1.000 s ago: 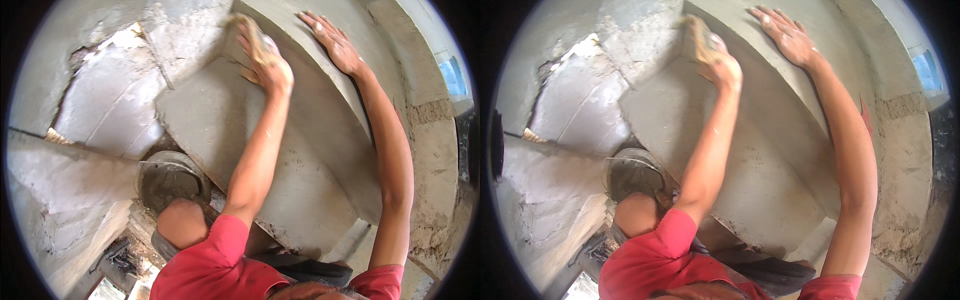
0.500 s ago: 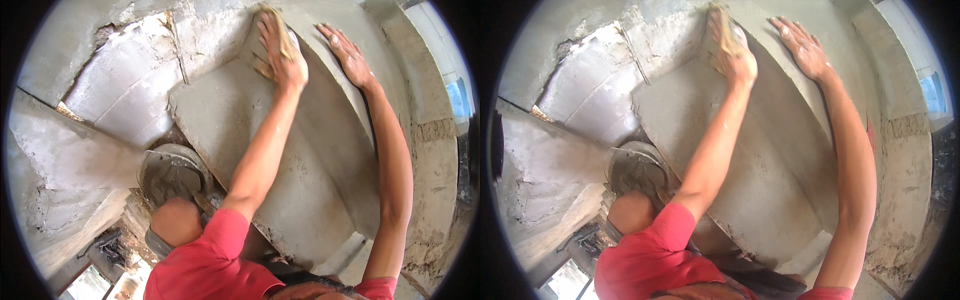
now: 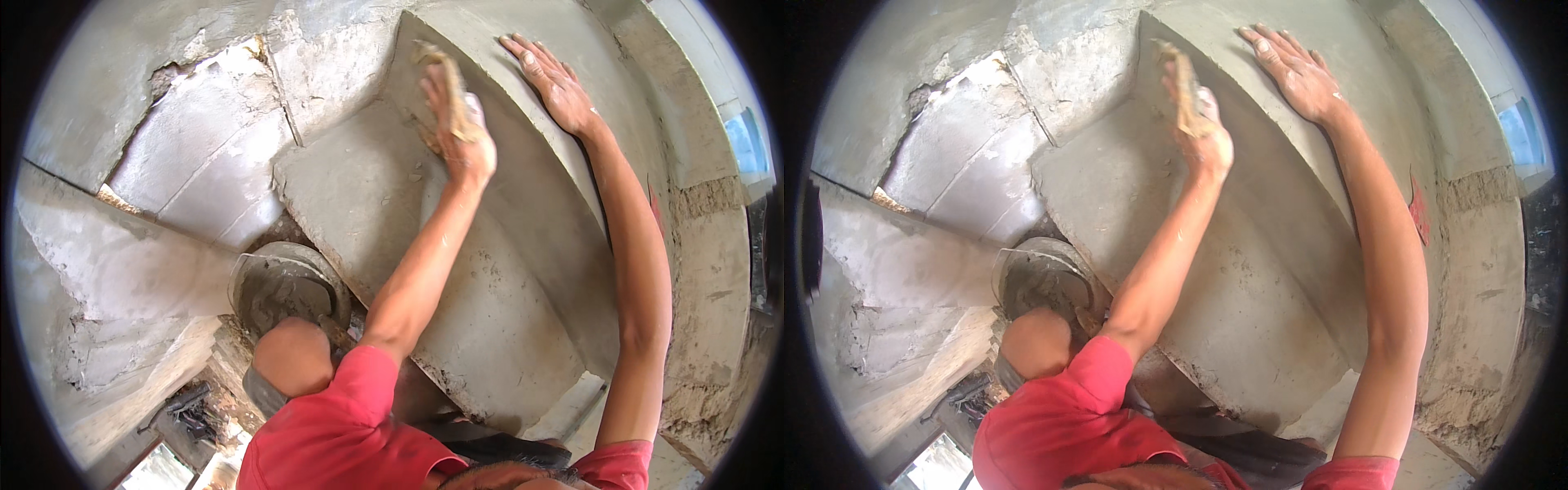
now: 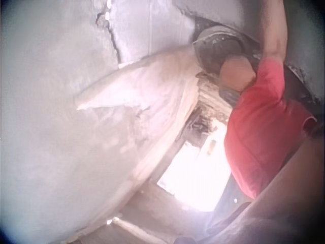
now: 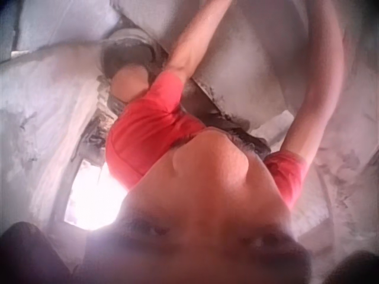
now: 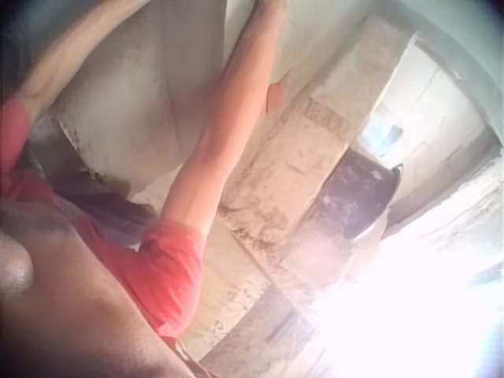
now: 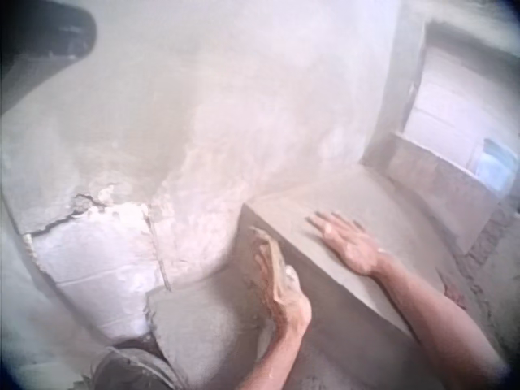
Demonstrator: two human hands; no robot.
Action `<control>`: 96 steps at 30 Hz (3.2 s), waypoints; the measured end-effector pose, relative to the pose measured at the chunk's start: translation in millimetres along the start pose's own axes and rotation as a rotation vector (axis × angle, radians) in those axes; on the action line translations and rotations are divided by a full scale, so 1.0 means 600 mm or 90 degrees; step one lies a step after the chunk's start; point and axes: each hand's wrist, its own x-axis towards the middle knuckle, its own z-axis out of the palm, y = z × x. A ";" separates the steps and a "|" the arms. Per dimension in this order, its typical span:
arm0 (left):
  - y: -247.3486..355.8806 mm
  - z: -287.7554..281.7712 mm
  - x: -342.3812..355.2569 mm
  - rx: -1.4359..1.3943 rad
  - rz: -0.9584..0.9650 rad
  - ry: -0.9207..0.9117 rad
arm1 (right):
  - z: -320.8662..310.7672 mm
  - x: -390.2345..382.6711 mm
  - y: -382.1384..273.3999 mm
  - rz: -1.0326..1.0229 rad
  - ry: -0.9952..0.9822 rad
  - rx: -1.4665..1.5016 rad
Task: The person applies and smooths plaster on a curved wall section using a trowel and a cloth. They repeatedly scoop plaster from a bucket, spread it on the wall, and wipe the surface to achieve a smooth finish.
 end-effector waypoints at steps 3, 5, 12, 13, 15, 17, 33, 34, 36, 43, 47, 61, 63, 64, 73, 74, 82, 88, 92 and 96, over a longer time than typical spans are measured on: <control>0.028 0.005 -0.002 -0.039 0.026 0.071 | 0.004 0.000 0.005 -0.002 -0.010 0.009; 0.050 -0.001 -0.016 -0.129 -0.033 0.107 | 0.007 0.000 0.008 0.002 0.006 -0.003; 0.081 0.045 -0.148 -0.084 0.073 0.063 | 0.007 0.006 0.015 -0.020 0.007 -0.014; 0.071 0.049 -0.147 -0.119 -0.102 0.073 | 0.008 0.005 0.016 -0.014 -0.008 -0.010; 0.068 0.048 -0.158 -0.066 -0.088 0.065 | 0.008 0.005 0.016 0.010 -0.010 0.015; 0.071 0.047 -0.197 0.063 0.037 0.019 | 0.006 0.002 0.014 0.004 -0.001 0.022; 0.109 0.081 -0.306 -0.025 0.002 -0.042 | -0.035 -0.119 0.032 0.004 -0.042 0.036; 0.108 0.084 -0.315 -0.002 0.005 -0.026 | -0.047 -0.158 0.036 0.021 -0.056 0.039; 0.116 0.088 -0.342 -0.081 0.042 -0.058 | -0.066 -0.230 0.040 0.052 -0.054 0.063; 0.150 0.096 -0.364 -0.068 0.048 -0.007 | -0.086 -0.342 0.037 0.116 -0.034 0.062; 0.162 0.100 -0.359 -0.059 0.109 -0.046 | -0.085 -0.340 0.043 0.103 -0.035 0.110; 0.149 0.098 -0.367 -0.022 0.083 -0.015 | -0.082 -0.334 0.050 0.108 -0.024 0.121; 0.146 0.101 -0.371 -0.067 0.185 -0.026 | -0.080 -0.336 0.051 0.099 -0.028 0.118; 0.144 0.103 -0.375 -0.060 0.166 -0.036 | -0.080 -0.337 0.052 0.091 -0.028 0.117; 0.163 0.107 -0.451 -0.042 0.109 -0.092 | -0.079 -0.338 0.037 0.094 -0.007 0.088; 0.168 0.110 -0.462 -0.033 0.145 -0.146 | -0.083 -0.339 0.035 0.094 -0.010 0.105; 0.161 0.126 -0.497 -0.036 0.193 -0.121 | -0.107 -0.349 0.033 0.130 -0.068 0.167; 0.180 0.120 -0.499 -0.067 0.001 -0.058 | -0.092 -0.341 0.051 0.099 -0.052 0.164; 0.183 0.127 -0.511 -0.001 0.174 -0.222 | -0.089 -0.342 0.057 0.121 -0.060 0.186; 0.174 0.131 -0.517 -0.079 -0.072 -0.060 | -0.094 -0.346 0.060 0.112 -0.046 0.201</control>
